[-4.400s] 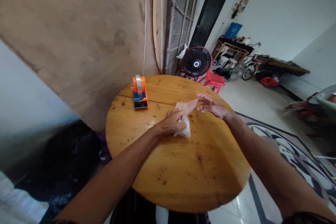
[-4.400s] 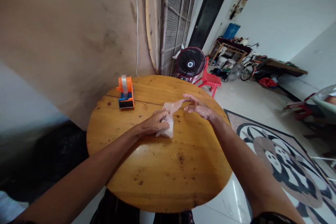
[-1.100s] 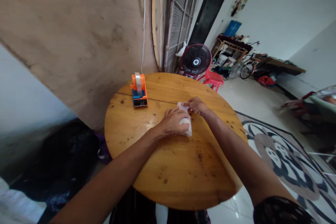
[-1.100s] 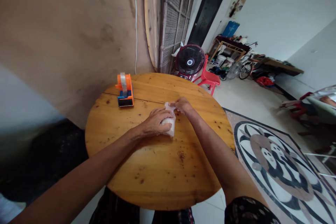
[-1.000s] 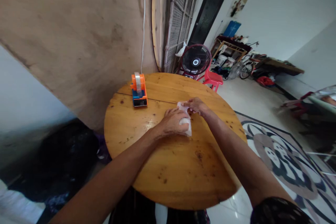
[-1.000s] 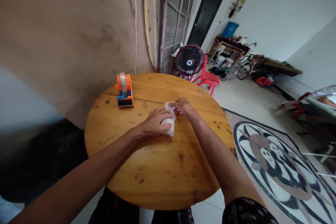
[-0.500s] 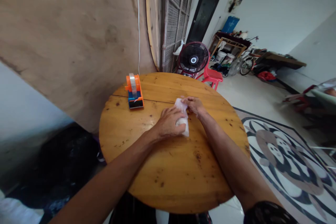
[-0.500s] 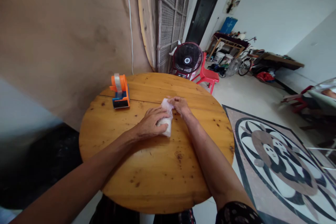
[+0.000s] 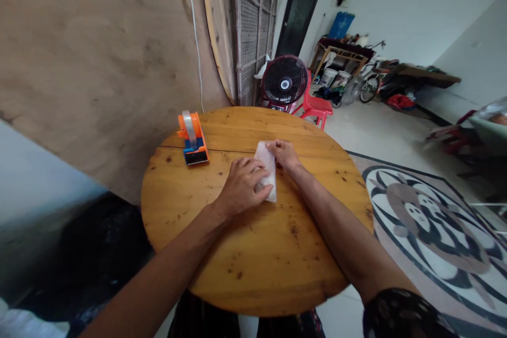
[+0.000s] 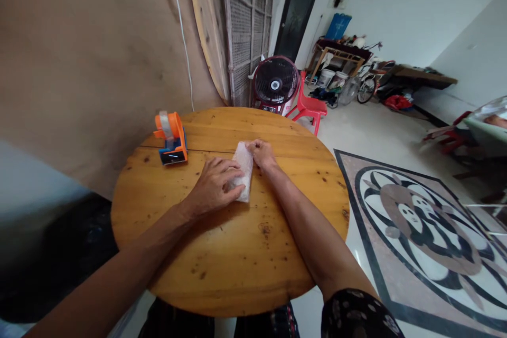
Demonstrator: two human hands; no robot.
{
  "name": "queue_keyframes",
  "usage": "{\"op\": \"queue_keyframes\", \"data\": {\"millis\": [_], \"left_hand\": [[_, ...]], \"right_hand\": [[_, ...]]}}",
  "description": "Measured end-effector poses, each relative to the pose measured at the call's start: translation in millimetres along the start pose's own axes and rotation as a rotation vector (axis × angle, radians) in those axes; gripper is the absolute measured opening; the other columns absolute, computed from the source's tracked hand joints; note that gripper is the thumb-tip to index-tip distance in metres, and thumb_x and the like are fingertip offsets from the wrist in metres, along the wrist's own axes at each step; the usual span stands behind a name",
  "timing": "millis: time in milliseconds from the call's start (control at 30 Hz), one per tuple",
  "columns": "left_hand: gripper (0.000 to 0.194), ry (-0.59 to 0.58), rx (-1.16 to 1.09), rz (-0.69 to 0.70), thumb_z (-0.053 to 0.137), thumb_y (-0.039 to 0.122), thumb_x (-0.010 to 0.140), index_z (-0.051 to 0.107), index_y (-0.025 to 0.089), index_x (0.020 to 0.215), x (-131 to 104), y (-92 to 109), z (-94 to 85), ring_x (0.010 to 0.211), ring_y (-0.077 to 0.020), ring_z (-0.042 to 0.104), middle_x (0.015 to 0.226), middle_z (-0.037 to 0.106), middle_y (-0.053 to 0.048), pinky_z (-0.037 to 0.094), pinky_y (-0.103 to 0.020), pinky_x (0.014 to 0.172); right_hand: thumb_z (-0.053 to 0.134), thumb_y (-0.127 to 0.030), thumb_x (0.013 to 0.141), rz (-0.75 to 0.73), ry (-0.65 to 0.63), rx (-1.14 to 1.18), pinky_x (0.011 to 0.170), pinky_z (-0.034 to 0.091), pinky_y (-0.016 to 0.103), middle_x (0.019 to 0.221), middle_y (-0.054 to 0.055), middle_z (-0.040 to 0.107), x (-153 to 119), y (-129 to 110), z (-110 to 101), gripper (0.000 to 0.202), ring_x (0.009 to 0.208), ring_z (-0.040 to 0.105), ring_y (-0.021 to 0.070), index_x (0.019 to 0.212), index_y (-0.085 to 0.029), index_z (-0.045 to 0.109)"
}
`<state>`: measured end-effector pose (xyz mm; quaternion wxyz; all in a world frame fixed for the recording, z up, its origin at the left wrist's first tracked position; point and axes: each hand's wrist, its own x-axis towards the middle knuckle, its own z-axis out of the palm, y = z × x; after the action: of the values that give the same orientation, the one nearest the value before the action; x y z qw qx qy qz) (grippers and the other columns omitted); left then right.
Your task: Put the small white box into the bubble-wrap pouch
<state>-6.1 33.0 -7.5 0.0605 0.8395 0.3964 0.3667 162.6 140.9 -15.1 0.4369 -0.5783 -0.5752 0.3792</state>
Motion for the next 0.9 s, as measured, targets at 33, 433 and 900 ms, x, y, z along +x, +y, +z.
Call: {"op": "queue_keyframes", "data": {"millis": [33,433,900], "left_hand": [[0.02,-0.001,0.009,0.013,0.063,0.03,0.082,0.071,0.021,0.098,-0.3,0.3,-0.6,0.107,-0.0264,0.054,0.112,0.068,-0.006,0.039,-0.044,0.097],[0.022,-0.114,0.001,-0.043,0.059,0.028,0.087,0.071,0.02,0.103,0.5,1.4,-3.2,0.095,-0.0245,0.058,0.102,0.074,-0.005,0.044,-0.042,0.089],[0.023,-0.102,0.003,-0.087,0.054,0.029,0.088,0.071,0.022,0.102,-1.1,1.3,-5.4,0.097,-0.0257,0.056,0.103,0.068,-0.008,0.045,-0.044,0.09]], "right_hand": [[0.062,-0.041,0.074,-0.001,0.005,-0.012,0.043,0.026,0.022,0.048,-0.007,0.042,0.6,0.2,0.0,0.028,0.044,0.033,0.0077,0.059,-0.021,0.048],[0.063,-0.039,0.069,0.088,0.013,0.127,0.04,0.027,0.021,0.046,-0.007,0.045,-3.3,-9.9,2.2,0.026,0.04,0.036,0.0067,0.061,-0.02,0.048],[0.068,-0.04,0.071,-0.11,-0.081,0.109,0.047,0.033,0.022,0.054,-0.004,0.05,-33.0,-54.5,-8.3,0.028,0.048,0.041,0.008,0.06,-0.019,0.052]]}}
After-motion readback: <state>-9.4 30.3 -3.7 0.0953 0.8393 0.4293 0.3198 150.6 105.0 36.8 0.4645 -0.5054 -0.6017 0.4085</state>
